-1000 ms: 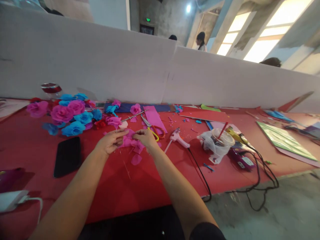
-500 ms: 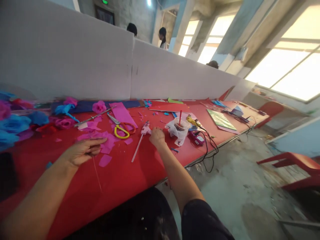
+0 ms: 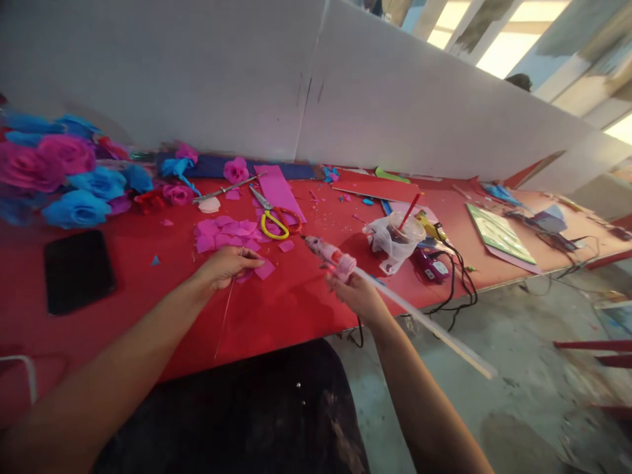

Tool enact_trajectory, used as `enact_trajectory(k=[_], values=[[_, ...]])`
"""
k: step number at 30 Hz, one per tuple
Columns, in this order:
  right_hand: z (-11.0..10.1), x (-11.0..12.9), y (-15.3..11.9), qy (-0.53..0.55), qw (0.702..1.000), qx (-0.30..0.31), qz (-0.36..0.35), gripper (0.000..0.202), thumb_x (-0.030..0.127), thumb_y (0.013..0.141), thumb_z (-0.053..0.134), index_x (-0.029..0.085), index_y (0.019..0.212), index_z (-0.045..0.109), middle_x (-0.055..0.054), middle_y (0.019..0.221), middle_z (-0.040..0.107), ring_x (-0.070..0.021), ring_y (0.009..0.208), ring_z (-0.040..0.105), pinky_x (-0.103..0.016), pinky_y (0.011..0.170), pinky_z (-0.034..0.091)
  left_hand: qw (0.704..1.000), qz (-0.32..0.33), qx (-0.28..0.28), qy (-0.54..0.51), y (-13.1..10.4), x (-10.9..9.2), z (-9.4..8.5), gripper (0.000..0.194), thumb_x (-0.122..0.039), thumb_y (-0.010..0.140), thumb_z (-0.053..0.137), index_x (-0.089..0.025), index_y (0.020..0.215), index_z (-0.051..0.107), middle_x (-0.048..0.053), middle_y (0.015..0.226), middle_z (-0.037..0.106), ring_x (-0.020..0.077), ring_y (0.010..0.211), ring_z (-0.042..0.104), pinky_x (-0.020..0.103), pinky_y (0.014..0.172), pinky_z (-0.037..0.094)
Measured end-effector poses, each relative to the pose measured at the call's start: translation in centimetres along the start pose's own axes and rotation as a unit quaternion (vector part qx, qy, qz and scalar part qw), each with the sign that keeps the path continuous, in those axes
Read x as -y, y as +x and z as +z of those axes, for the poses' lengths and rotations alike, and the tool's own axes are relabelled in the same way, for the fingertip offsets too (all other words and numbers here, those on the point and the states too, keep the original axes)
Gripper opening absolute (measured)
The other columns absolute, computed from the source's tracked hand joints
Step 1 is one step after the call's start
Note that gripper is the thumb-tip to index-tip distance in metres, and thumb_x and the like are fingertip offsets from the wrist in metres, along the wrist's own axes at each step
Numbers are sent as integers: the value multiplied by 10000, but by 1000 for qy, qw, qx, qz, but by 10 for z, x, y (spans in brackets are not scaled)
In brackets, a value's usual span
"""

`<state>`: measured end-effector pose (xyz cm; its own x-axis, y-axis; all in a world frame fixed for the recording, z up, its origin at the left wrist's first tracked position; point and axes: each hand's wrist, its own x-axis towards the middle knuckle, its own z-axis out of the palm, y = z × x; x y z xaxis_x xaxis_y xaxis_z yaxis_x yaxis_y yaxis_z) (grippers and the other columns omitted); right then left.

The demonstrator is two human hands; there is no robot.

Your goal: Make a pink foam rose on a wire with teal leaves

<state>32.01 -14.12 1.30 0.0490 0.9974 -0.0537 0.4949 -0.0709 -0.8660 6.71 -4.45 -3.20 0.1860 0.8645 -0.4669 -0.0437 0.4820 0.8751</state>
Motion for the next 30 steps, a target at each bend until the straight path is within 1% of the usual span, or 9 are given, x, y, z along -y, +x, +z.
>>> enact_trajectory(k=[2, 3, 6, 8, 11, 15, 21, 26, 30], values=[[11, 4, -14, 68, 995, 71, 7, 398, 481, 778, 601, 161, 1014, 613, 13, 632, 549, -105, 511, 437, -241, 466, 362, 1000, 1, -12, 11, 0, 1, 2, 191, -35, 576, 769, -129, 554, 605, -28, 394, 489, 34, 304, 318, 172, 354, 164], [16, 5, -18, 82, 992, 98, 17, 380, 467, 777, 605, 157, 996, 617, 28, 590, 525, -98, 491, 420, -232, 453, 339, 1000, 2, -19, 14, -1, 1, 3, 185, -26, 576, 763, -127, 550, 610, -21, 406, 505, 35, 312, 333, 171, 357, 180], [27, 6, -21, 59, 987, 133, 63, 348, 474, 800, 561, 151, 916, 622, 63, 481, 443, -77, 418, 345, -210, 399, 263, 999, 9, -40, 12, -2, 1, 5, 188, 0, 550, 766, -119, 522, 622, 2, 436, 548, 47, 352, 400, 165, 376, 240], [32, 5, -19, 45, 986, 137, 87, 355, 500, 816, 518, 158, 863, 604, 76, 452, 409, -67, 388, 312, -204, 379, 239, 999, 12, -43, 13, -2, 1, 6, 189, 7, 544, 764, -119, 510, 627, 13, 450, 565, 61, 383, 445, 162, 394, 279], [36, 4, -13, 40, 983, 148, 100, 385, 549, 824, 474, 176, 785, 557, 85, 427, 376, -68, 361, 322, -201, 364, 230, 998, 16, -44, 34, -1, 2, 7, 173, -3, 565, 751, -125, 519, 639, 21, 467, 580, 78, 409, 475, 168, 412, 315], [38, 8, -9, 32, 982, 153, 105, 403, 579, 810, 469, 183, 760, 530, 83, 410, 393, -72, 345, 339, -203, 356, 243, 996, 28, -54, 60, 1, 4, 7, 140, -24, 580, 749, -123, 542, 657, 30, 503, 598, 89, 440, 491, 177, 435, 343], [41, 4, -3, 15, 982, 160, 100, 405, 576, 817, 478, 176, 784, 536, 79, 408, 414, -77, 344, 360, -201, 360, 251, 995, 36, -56, 75, 1, 5, 6, 136, -41, 589, 750, -128, 541, 658, 26, 508, 595, 86, 454, 480, 168, 428, 312], [41, -5, 1, 11, 981, 163, 100, 420, 587, 831, 472, 175, 789, 538, 73, 427, 426, -79, 347, 379, -201, 364, 260, 995, 2, -33, 90, -5, -2, 7, 141, 12, 601, 702, -122, 582, 661, 16, 468, 577, 70, 363, 403, 188, 380, 257], [41, -7, 3, 22, 982, 157, 98, 431, 599, 832, 476, 175, 787, 540, 56, 492, 465, -72, 358, 387, -201, 365, 279, 994, 8, -36, 104, -6, -3, 6, 162, 32, 592, 690, -126, 590, 653, 4, 485, 583, 72, 383, 423, 192, 398, 284]])
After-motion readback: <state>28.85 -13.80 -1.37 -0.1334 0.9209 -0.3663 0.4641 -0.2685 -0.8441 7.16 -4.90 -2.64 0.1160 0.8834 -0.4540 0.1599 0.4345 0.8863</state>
